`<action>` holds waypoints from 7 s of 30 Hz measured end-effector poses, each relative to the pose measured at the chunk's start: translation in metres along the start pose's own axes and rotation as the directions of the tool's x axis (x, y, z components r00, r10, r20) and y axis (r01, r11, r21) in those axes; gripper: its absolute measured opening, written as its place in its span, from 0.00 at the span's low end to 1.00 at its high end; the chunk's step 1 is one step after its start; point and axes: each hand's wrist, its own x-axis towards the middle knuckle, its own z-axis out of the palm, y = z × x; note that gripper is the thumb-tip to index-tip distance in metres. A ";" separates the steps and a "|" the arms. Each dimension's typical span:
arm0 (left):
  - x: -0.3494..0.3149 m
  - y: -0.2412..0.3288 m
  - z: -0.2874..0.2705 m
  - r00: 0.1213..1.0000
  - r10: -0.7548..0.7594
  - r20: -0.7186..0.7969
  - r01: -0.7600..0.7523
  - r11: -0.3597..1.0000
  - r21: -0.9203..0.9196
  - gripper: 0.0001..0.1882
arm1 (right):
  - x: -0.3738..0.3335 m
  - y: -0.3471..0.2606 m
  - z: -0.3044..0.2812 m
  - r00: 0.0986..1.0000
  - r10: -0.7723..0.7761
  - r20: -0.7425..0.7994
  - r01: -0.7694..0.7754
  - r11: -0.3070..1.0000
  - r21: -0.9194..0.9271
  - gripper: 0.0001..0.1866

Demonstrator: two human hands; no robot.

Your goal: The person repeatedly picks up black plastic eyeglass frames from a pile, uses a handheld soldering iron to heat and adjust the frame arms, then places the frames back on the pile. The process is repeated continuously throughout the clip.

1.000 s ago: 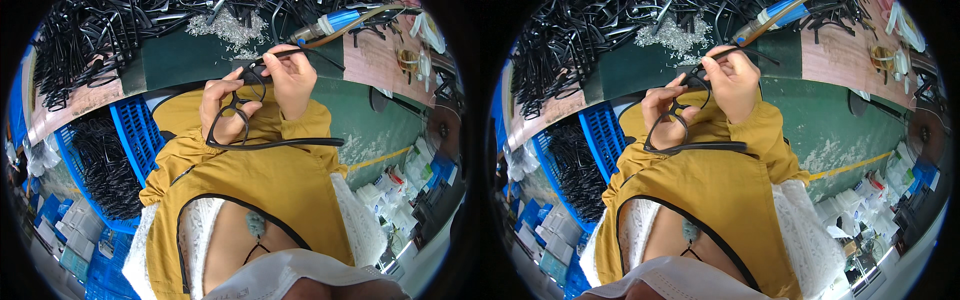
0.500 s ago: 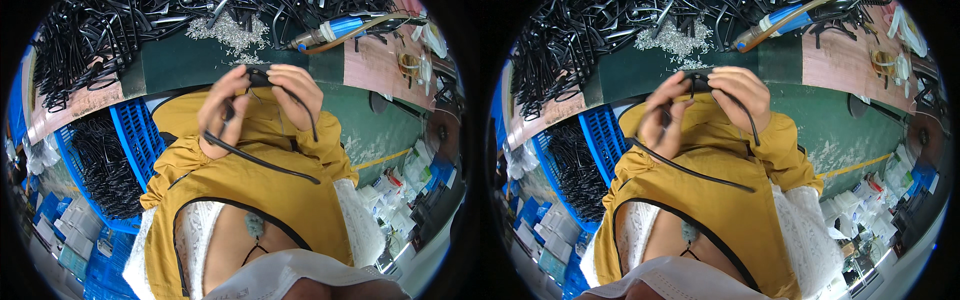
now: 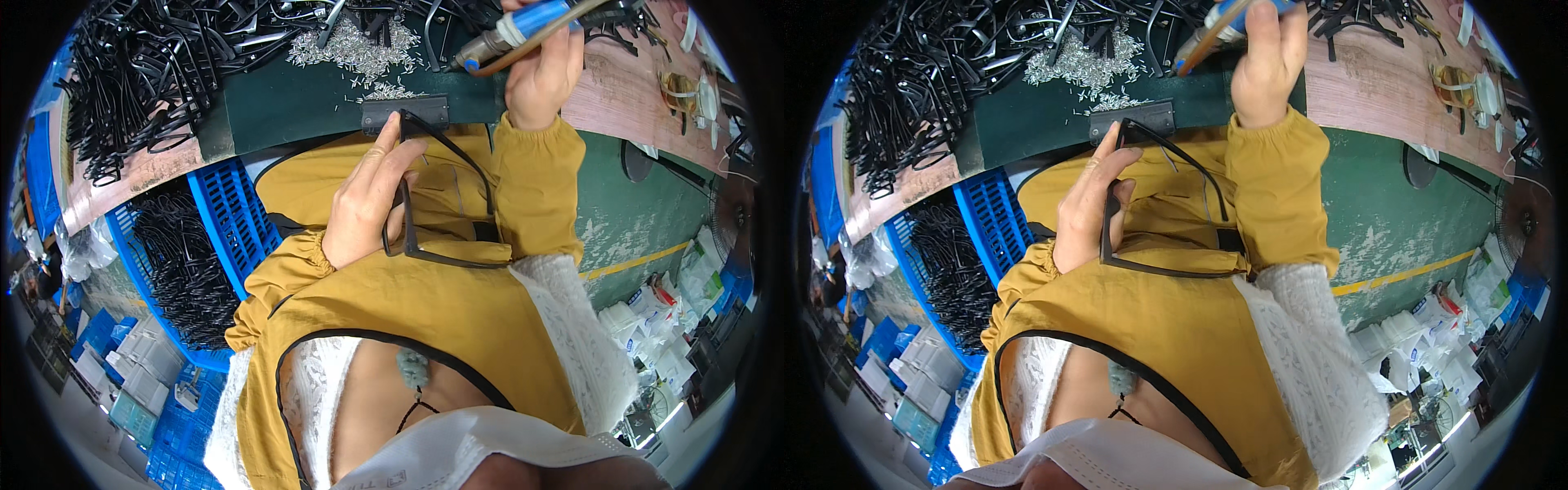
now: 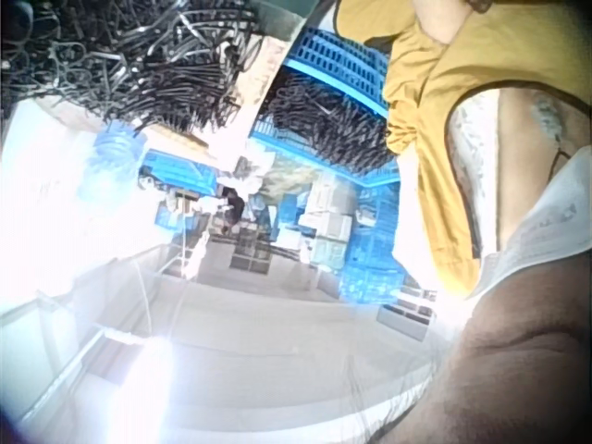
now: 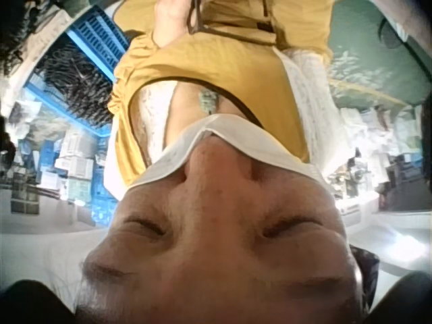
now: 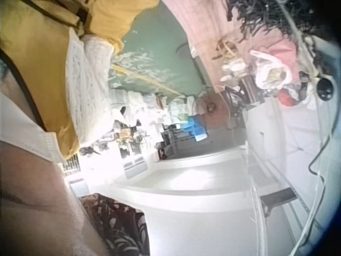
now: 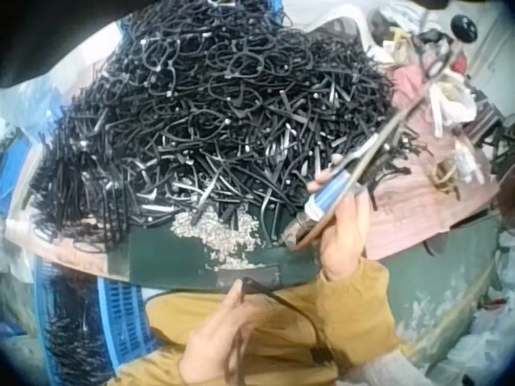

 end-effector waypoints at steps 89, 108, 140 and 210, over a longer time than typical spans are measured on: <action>0.135 -0.175 -0.468 0.506 0.543 -0.671 0.103 0.734 0.672 0.21 | 0.031 0.004 -0.041 0.860 0.351 0.372 -0.479 0.806 0.348 0.11; 0.303 -0.182 -0.331 0.924 0.380 0.043 -0.264 0.551 0.792 0.30 | 0.074 0.051 -0.060 0.863 -0.113 0.492 0.501 0.074 -0.862 0.26; 0.098 -0.131 -0.185 0.535 -0.566 -0.626 -0.223 0.621 -0.752 0.20 | 0.013 -0.061 -0.160 0.927 0.109 -0.358 -0.030 0.975 0.220 0.11; 0.012 -0.066 -0.070 0.765 -0.630 -0.134 0.191 0.420 -0.887 0.38 | 0.036 0.055 0.184 0.391 -0.339 0.856 0.853 0.482 -0.199 0.06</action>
